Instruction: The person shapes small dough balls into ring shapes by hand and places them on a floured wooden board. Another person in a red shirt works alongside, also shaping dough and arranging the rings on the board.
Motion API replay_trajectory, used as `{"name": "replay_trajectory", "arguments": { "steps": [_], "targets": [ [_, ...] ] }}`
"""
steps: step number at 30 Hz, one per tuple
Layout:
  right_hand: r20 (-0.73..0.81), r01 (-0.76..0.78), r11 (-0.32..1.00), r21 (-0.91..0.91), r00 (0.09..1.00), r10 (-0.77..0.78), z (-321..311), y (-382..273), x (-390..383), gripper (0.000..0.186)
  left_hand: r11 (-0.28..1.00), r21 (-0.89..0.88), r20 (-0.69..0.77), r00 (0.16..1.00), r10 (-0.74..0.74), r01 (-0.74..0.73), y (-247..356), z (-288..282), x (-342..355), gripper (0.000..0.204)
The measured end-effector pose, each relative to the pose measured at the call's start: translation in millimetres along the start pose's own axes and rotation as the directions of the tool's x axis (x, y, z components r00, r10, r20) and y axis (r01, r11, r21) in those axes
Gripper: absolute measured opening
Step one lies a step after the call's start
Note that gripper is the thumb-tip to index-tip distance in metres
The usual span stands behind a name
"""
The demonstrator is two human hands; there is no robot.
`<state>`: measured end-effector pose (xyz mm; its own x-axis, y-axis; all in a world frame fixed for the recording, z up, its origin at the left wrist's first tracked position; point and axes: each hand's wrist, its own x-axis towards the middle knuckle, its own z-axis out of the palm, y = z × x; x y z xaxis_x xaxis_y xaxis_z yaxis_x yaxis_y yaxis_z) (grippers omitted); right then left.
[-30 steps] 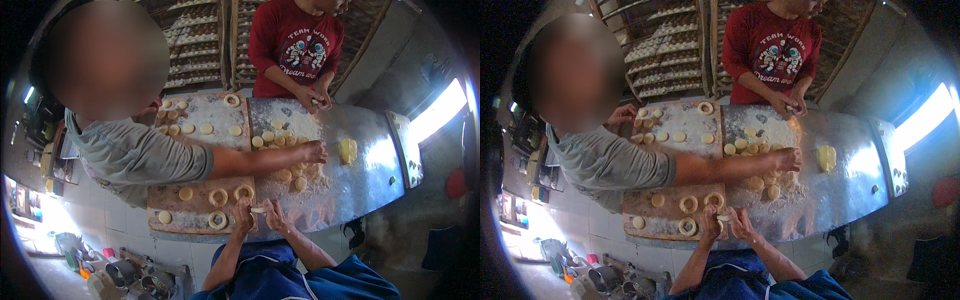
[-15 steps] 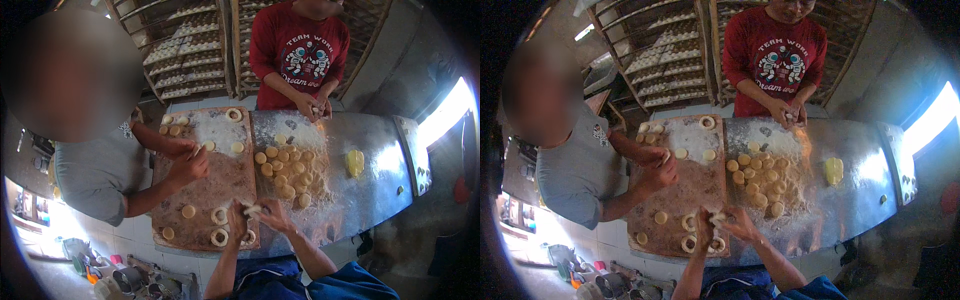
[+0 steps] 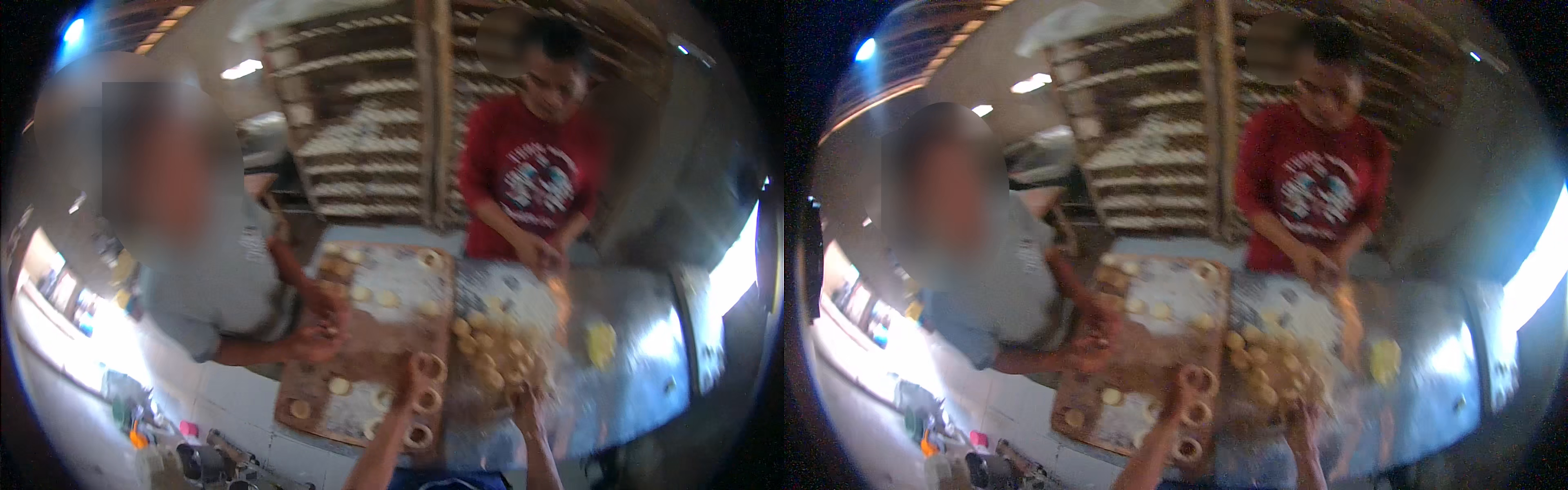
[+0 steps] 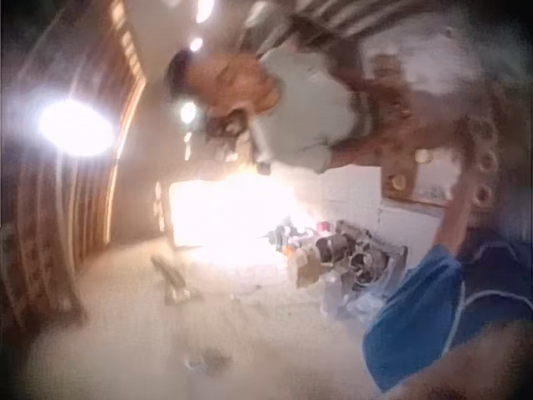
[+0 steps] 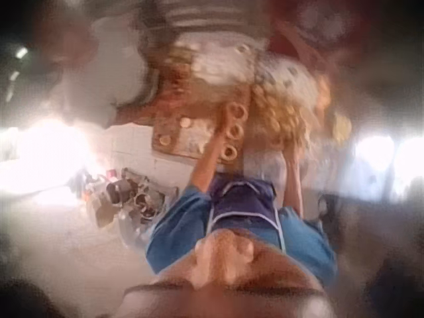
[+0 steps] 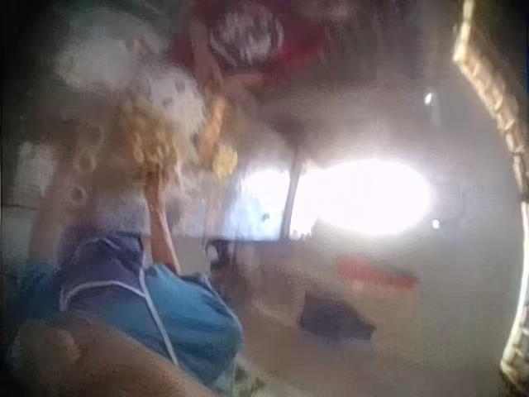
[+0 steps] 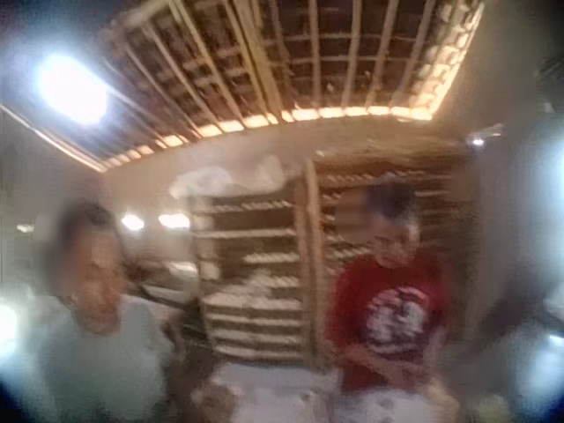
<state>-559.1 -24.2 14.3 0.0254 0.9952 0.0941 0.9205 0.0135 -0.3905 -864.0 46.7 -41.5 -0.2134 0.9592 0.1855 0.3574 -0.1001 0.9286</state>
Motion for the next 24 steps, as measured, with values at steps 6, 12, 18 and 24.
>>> {"name": "replay_trajectory", "arguments": {
  "steps": [6, 12, 18, 24],
  "targets": [
    [0.109, 0.121, 0.947, 0.298, 0.981, -0.160, 35.9, 27.2, 7.9, 0.041, 0.921, 0.197, -0.139, 0.920, 0.365, -0.336, 89.0, 76.6, -27.9, 0.020],
    [0.242, -0.084, 0.952, 0.293, 0.970, 0.011, -35.8, 42.6, 16.3, 0.040, 0.909, -0.319, 0.615, 0.788, -0.017, 0.268, 83.0, 177.6, -73.8, 0.022],
    [-0.134, 0.132, 0.734, 0.666, 0.989, -0.056, -9.2, 68.0, 14.1, 0.033, 0.876, -0.390, 0.376, 0.917, -0.130, 0.284, 79.4, 192.1, -102.6, 0.041],
    [0.205, -0.216, 0.124, 0.969, 0.974, 0.095, -52.7, 16.2, -13.5, 0.033, 0.859, -0.430, 0.196, 0.958, -0.211, 0.278, 73.6, 189.1, -136.6, 0.037]
  ]
}}
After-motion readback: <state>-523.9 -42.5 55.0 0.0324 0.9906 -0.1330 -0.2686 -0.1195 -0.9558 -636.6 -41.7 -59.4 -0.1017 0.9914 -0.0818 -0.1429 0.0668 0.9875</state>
